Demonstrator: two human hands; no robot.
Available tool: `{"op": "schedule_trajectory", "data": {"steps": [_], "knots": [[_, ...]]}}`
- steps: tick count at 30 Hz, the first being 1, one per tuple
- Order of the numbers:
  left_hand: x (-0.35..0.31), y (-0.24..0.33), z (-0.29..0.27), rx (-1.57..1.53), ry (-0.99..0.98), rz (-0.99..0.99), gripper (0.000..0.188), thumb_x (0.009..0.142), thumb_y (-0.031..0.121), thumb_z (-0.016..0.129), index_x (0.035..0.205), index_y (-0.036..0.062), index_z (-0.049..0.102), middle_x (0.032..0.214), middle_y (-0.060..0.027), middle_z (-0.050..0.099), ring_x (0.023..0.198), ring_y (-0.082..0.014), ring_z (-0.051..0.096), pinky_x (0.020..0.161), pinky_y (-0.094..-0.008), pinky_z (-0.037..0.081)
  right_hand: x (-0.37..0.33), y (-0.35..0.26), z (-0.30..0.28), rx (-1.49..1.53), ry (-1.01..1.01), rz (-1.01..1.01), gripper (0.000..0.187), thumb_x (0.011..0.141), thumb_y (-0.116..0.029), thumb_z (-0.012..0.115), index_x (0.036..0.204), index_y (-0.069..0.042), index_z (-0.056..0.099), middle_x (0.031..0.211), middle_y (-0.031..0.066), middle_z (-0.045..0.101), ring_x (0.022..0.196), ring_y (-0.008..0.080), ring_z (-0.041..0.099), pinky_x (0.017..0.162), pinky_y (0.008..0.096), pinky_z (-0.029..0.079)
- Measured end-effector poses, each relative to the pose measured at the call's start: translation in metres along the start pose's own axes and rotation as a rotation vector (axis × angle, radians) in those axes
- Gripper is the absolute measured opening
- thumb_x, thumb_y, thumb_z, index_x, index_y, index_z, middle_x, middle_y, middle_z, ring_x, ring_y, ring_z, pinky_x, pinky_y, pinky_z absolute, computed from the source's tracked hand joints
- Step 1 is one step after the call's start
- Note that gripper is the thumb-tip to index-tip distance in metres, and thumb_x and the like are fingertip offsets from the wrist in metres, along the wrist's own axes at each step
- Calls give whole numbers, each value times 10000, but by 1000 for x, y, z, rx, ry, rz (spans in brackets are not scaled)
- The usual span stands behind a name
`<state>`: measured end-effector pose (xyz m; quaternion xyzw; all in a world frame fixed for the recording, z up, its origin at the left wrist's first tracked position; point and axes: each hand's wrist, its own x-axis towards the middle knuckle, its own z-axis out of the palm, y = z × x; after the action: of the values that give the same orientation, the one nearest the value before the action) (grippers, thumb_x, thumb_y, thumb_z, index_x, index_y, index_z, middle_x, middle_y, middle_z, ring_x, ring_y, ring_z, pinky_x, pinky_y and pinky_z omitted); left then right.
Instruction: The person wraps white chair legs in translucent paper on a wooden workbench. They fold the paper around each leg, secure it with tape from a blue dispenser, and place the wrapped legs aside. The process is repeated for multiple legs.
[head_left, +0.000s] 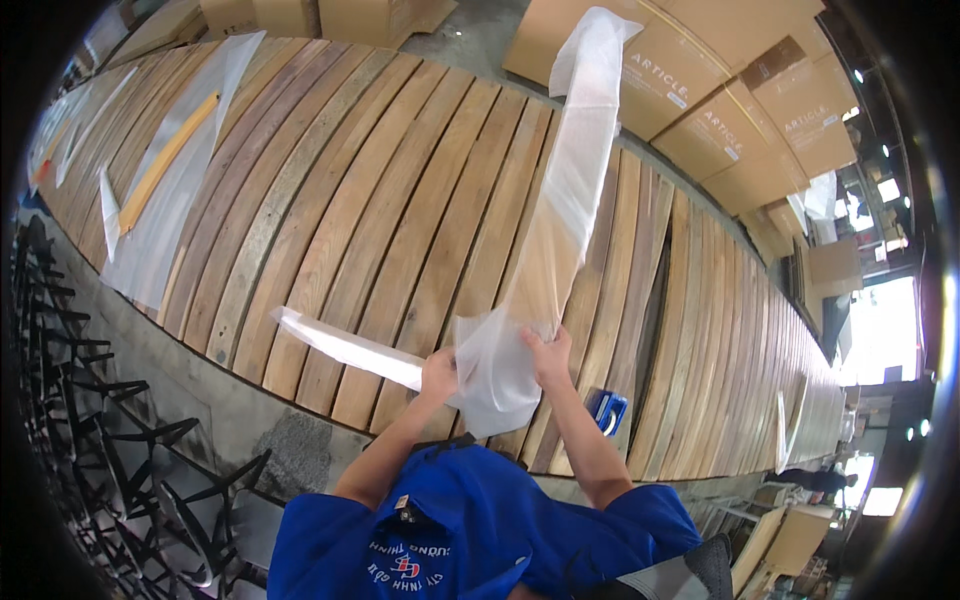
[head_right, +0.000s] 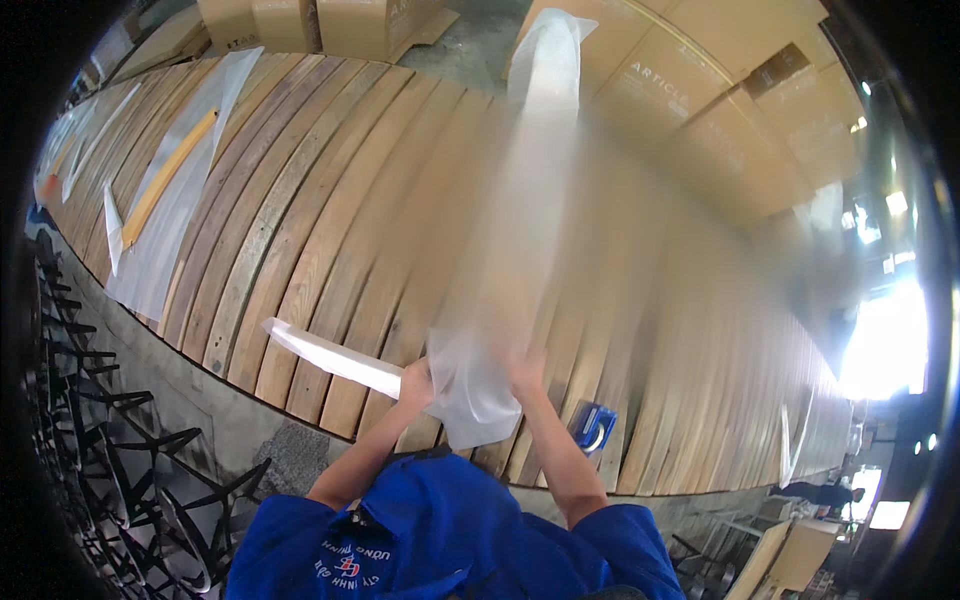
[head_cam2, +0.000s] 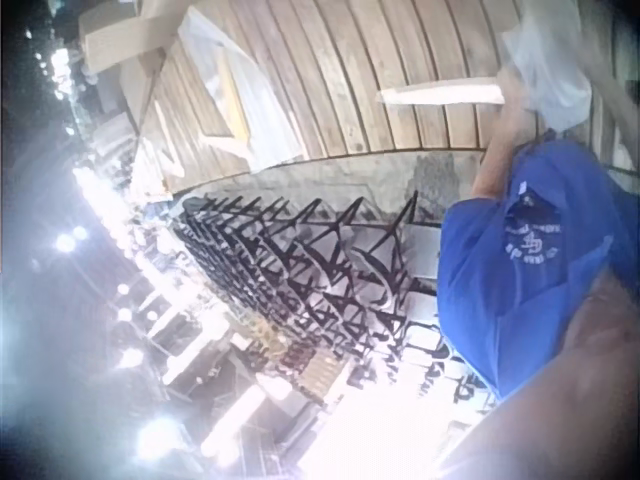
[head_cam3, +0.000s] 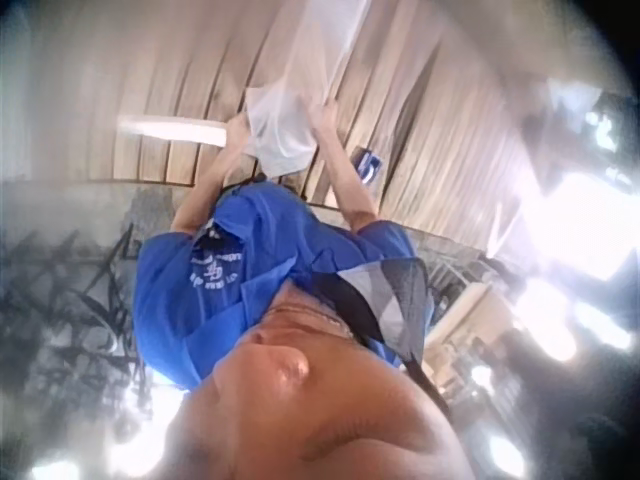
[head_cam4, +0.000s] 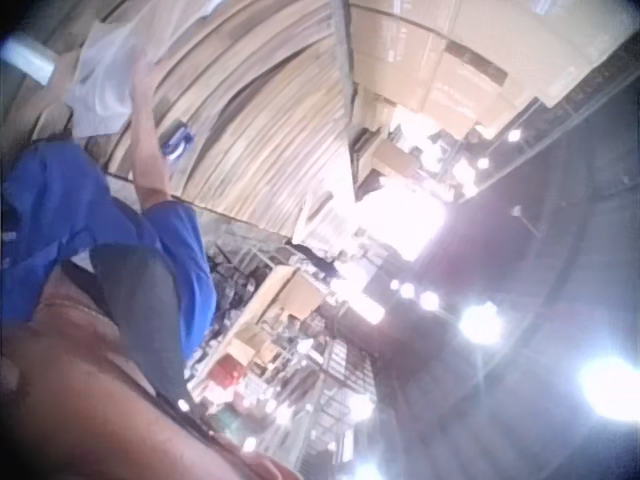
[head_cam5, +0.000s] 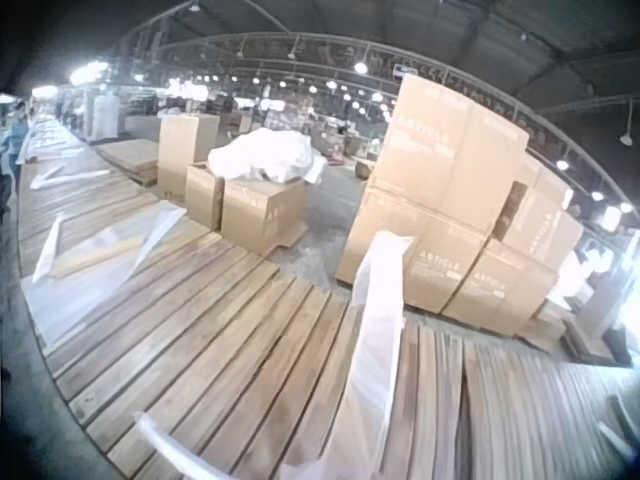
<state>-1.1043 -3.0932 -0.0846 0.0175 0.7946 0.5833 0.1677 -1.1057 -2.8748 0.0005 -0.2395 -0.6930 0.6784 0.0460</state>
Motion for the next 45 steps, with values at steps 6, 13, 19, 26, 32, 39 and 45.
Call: {"op": "schedule_trajectory", "data": {"steps": [6, 13, 19, 26, 32, 39, 45], "knots": [[-24, 40, -17, 289, 95, -18, 262, 786, 286, 731, 922, 63, 708, 847, -219, 701, 803, -437, 669, 714, -499, 533, 11, 30, -13, 162, 79, 158, 402, 888, -145, 753, 1207, 43, 597, 1099, 126, 689, 957, 237, 685, 864, 401, 573], [-12, 28, -33, 566, -94, -58, 272, 797, 258, 747, 970, 55, 695, 965, -222, 710, 934, -415, 675, 805, -474, 542, 16, 147, -27, 437, 17, 356, 431, 900, -185, 755, 1218, 53, 589, 1126, 129, 679, 978, 256, 686, 860, 418, 580], [11, -13, -34, 502, -179, -175, 366, 824, 193, 735, 1149, 32, 685, 1095, -204, 717, 1041, -366, 685, 889, -430, 545, 16, 196, -16, 282, 196, 446, 479, 853, -216, 805, 1187, 64, 607, 1114, 141, 684, 965, 267, 689, 844, 426, 576], [42, -37, -44, 222, -371, -311, 362, 830, 164, 700, 1146, -14, 691, 1099, -208, 723, 1026, -332, 702, 887, -392, 531, 18, 129, -9, -495, 171, 553, 540, 869, -403, 760, 1037, 100, 663, 1133, 239, 667, 971, 317, 692, 795, 416, 567], [66, -56, -48, 274, -392, -327, 365, 789, 227, 732, 1040, -38, 719, 975, -183, 743, 892, -308, 717, 818, -364, 537, -11, 86, -17, -1131, 74, -6, 287, 895, -315, 700, 1037, -67, 723, 1143, 160, 678, 1088, 365, 621, 913, 445, 505], [70, -51, -59, 337, -474, -317, 395, 764, 316, 750, 978, -14, 720, 931, -195, 733, 877, -341, 712, 809, -394, 545, -106, 115, 60, -1179, -371, -519, 311, 888, -304, 645, 1097, -74, 664, 1268, 84, 623, 1268, 312, 500, 1040, 490, 391], [21, -51, -47, 383, -249, -30, 357, 789, 286, 757, 1012, 18, 681, 998, -186, 708, 957, -378, 659, 858, -466, 512, -78, 133, 102, -1265, -384, -304, 365, 857, -322, 646, 1117, -66, 651, 1223, 71, 621, 1272, 306, 469, 1044, 497, 359]]}}
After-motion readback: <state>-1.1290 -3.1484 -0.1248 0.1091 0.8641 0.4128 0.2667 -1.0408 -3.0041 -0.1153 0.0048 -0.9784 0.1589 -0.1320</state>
